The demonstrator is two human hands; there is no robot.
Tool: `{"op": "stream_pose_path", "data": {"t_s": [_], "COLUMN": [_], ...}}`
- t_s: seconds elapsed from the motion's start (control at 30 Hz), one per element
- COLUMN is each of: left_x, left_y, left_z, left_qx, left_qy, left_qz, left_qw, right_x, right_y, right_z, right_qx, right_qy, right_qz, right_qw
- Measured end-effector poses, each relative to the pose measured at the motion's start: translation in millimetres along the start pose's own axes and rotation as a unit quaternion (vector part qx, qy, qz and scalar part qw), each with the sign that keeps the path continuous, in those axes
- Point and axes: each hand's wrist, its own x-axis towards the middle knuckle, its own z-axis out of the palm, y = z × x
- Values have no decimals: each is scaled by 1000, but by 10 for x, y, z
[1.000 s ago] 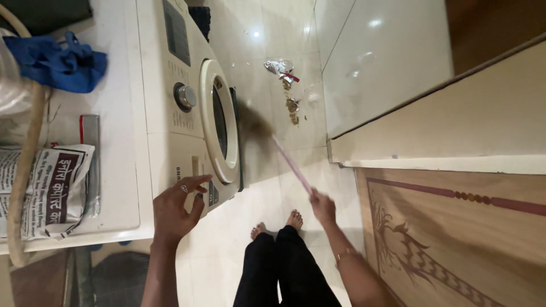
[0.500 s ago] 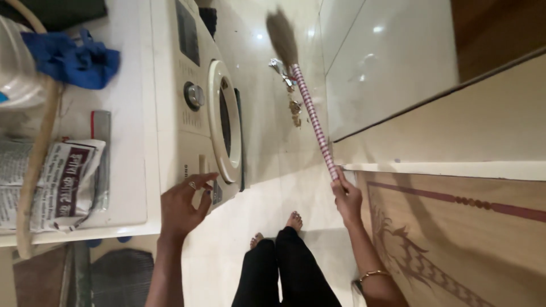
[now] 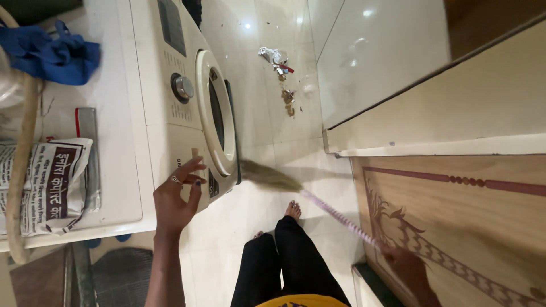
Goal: The person sweeps debris across the floor using a broom, moving trash into a pile.
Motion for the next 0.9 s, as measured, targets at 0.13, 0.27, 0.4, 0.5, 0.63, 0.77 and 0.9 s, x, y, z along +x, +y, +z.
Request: {"op": "stream_pose_path", "data": {"t_s": [0.13,0.27,0.4,0.5,0.63,0.77,0.9], "left_x": [24,23,25,2,-32,39,-45], "left_y": [-42,-22,-11,-46,-106,-169,-83], "left_z": [17,10,5,27,27,30,29], "left_qx": [29,45,68,79,84,114,91], "left_qy": [-4,-13,-14,-13,-4,4,6], "left_qz": [39,8,10,22,46,49,23], "left_qw": [999,999,998,997,995,992,996], "right_x": [689,1692,2443,2504,2114,1552,981], "right_y": [237,-173,-892,-1428,-1772,-1683,-1434], "right_z": [143,228,-45,-484,-1063,-957,-588], "right_qx": [-25,-8,-70,-40,35,63,100], "right_qy": [53,79,111,198,193,210,200], "right_qz": [46,121,52,-21,-31,-52,-113], "right_qw": [997,989,990,979,980,974,968]}}
